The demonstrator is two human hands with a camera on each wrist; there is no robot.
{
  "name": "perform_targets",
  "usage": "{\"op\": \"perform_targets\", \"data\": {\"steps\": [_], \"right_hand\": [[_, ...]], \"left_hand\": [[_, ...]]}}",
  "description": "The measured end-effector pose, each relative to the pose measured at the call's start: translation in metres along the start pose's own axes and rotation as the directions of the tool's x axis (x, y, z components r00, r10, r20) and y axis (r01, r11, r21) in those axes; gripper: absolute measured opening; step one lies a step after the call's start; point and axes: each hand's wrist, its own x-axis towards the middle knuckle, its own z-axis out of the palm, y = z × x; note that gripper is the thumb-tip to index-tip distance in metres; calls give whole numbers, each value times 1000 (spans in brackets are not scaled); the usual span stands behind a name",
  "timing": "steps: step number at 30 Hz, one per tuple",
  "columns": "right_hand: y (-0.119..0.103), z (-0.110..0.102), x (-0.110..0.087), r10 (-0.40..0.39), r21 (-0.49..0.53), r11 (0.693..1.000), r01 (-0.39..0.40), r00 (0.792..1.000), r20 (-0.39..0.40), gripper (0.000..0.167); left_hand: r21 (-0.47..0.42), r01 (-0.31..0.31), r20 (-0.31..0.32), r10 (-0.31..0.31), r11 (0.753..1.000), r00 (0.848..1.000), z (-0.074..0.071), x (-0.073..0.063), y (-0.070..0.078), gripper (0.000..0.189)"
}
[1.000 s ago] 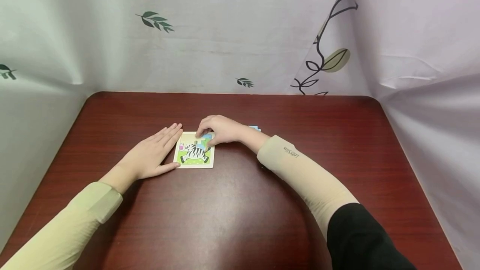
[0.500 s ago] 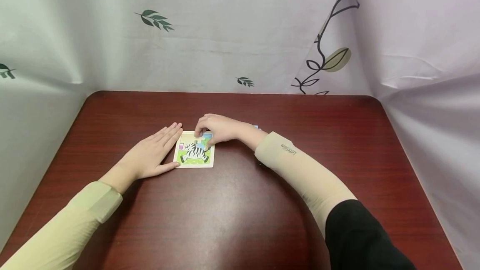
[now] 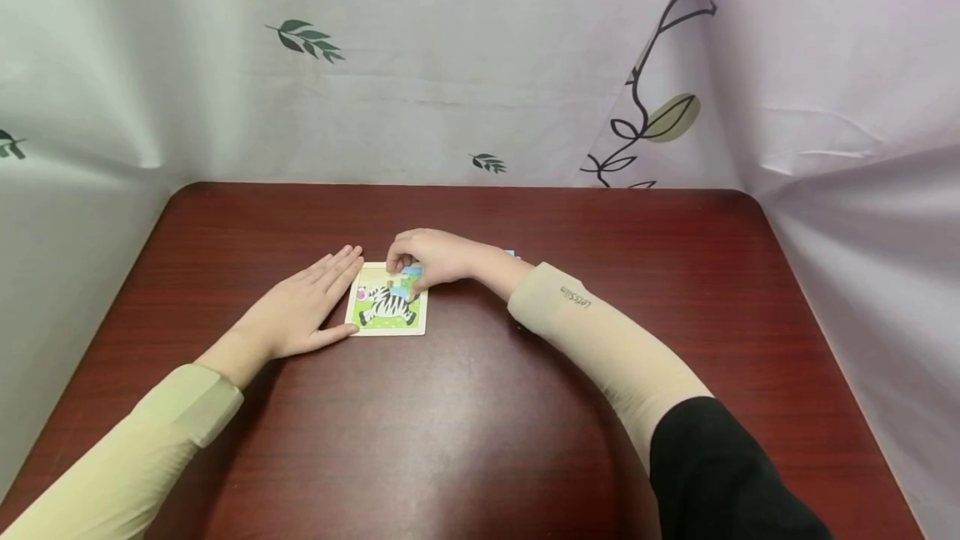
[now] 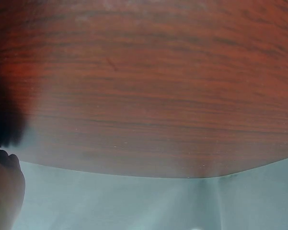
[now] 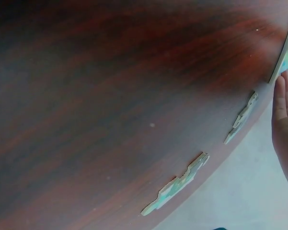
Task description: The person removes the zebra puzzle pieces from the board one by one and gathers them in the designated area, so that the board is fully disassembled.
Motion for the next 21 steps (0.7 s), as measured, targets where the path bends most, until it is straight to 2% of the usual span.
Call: {"op": "perform_targets", "data": {"steps": [8,21], "right_hand": [[-1,-2,-2,28,1,1000,-28,999,-15,47],[-8,-6,-5,103,-77,992,-104,995,-17,46]], "left_hand": [[5,-13,-17,13,1000,1000,0,0,0,98],[5,-5,-14,5,1000,1000,-1,0,1,97]]}}
